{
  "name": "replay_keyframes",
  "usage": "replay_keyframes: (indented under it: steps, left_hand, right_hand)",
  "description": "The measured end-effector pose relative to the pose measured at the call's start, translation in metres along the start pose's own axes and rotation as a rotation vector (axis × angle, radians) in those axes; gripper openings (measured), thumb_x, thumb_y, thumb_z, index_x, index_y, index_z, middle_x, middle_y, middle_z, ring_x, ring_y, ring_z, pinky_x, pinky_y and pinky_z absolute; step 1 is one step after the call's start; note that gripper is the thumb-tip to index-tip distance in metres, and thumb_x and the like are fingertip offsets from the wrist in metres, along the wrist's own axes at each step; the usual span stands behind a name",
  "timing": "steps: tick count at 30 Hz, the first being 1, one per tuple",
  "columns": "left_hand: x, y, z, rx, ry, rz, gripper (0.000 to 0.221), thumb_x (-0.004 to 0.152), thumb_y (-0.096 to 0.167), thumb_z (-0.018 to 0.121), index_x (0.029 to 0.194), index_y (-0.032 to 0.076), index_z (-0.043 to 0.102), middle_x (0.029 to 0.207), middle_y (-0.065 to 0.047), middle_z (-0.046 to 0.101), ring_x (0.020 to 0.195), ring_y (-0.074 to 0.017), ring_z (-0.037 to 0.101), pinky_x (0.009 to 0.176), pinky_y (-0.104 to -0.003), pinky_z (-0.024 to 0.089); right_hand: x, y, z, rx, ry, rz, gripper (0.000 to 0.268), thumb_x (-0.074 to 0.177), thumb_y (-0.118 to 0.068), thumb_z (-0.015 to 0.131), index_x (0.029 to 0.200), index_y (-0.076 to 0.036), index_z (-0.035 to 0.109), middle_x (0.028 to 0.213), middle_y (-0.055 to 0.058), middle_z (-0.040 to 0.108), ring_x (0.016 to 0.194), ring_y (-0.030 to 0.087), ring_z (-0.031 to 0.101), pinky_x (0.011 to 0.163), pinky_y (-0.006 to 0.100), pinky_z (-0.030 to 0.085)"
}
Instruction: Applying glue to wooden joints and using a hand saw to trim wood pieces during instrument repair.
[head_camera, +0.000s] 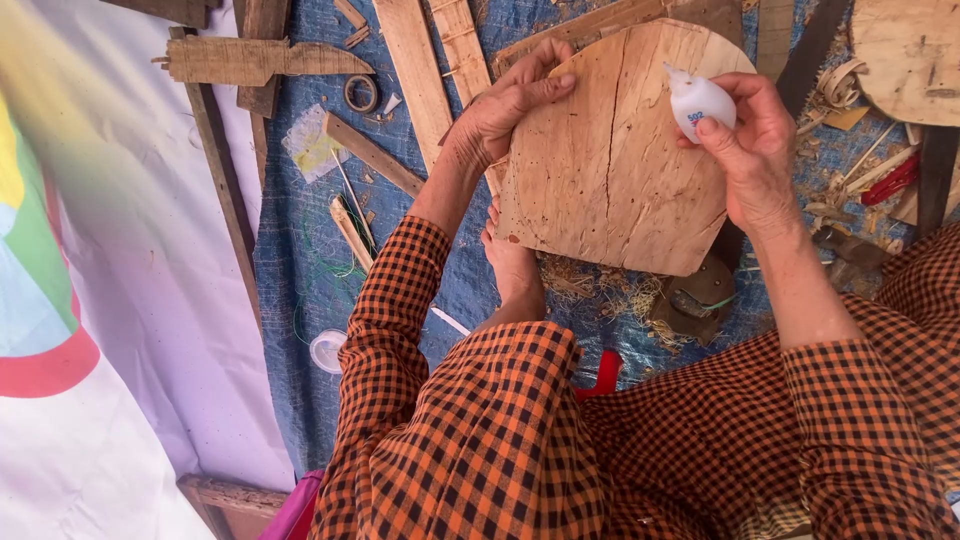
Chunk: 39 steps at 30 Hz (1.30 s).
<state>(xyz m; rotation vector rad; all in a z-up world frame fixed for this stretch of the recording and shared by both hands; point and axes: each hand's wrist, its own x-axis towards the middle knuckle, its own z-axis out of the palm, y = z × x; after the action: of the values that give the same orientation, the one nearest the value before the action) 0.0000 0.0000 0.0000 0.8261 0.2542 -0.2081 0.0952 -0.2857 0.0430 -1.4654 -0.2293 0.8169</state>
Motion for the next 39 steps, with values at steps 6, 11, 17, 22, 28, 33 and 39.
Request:
replay_keyframes:
  steps: [6,11,17,22,28,33,39]
  left_hand:
    - [-0.001,0.001,-0.001,-0.016,0.001,-0.114,0.065,0.095,0.013,0.07,0.152,0.006,0.04,0.138,-0.02,0.063,0.105,-0.0224,0.073,0.086,-0.029,0.064]
    - [-0.003,-0.001,0.001,0.029,0.111,-0.142,0.057,0.092,0.02,0.071,0.143,0.004,0.051,0.129,-0.018,0.069,0.105,-0.0235,0.073,0.089,-0.031,0.064]
    - [-0.005,0.001,0.004,0.055,0.073,-0.079,0.052,0.096,0.017,0.07,0.144,0.006,0.052,0.131,-0.016,0.068,0.11,-0.0225,0.072,0.093,-0.031,0.062]
    - [-0.005,-0.001,0.004,0.031,0.057,-0.085,0.051,0.099,0.014,0.067,0.146,0.008,0.05,0.136,-0.015,0.066,0.113,-0.0214,0.07,0.097,-0.031,0.06]
    - [-0.004,-0.004,-0.001,0.069,0.029,-0.042,0.05,0.101,0.016,0.066,0.147,0.008,0.049,0.135,-0.016,0.068,0.111,-0.0228,0.074,0.093,-0.031,0.065]
    - [-0.006,0.0,0.001,0.006,-0.015,-0.06,0.052,0.101,0.013,0.066,0.15,0.009,0.048,0.133,-0.016,0.07,0.103,-0.019,0.074,0.086,-0.027,0.064]
    - [-0.017,-0.003,-0.005,-0.02,-0.039,0.016,0.048,0.103,0.01,0.066,0.149,0.01,0.05,0.14,-0.016,0.066,0.115,-0.023,0.072,0.099,-0.032,0.061]
  right_hand:
    - [0.006,0.01,0.001,-0.087,0.013,-0.064,0.04,0.097,-0.011,0.071,0.131,-0.005,0.052,0.127,0.013,0.059,0.111,0.02,0.063,0.086,0.026,0.061]
    - [0.004,0.008,0.007,-0.153,0.029,-0.084,0.036,0.098,-0.006,0.071,0.13,-0.004,0.054,0.124,0.011,0.06,0.104,0.017,0.062,0.08,0.023,0.057]
    - [0.005,0.008,0.009,-0.185,0.034,-0.081,0.035,0.098,-0.002,0.071,0.128,-0.003,0.054,0.122,0.012,0.06,0.1,0.016,0.063,0.08,0.022,0.057]
    - [0.004,0.008,0.009,-0.203,0.032,-0.073,0.035,0.097,0.0,0.071,0.128,-0.002,0.056,0.119,0.011,0.061,0.097,0.016,0.062,0.078,0.022,0.057]
    - [0.003,0.003,0.013,-0.258,0.008,-0.123,0.033,0.098,0.002,0.071,0.127,-0.001,0.056,0.12,0.012,0.061,0.105,0.019,0.064,0.093,0.026,0.058]
    - [0.002,-0.002,0.014,-0.436,0.002,-0.239,0.033,0.098,0.009,0.073,0.127,0.006,0.058,0.119,0.019,0.064,0.1,0.026,0.067,0.085,0.03,0.058]
    - [0.0,-0.017,0.023,-0.569,-0.005,-0.322,0.032,0.096,0.01,0.077,0.125,0.012,0.063,0.116,0.019,0.061,0.092,0.026,0.064,0.074,0.029,0.055]
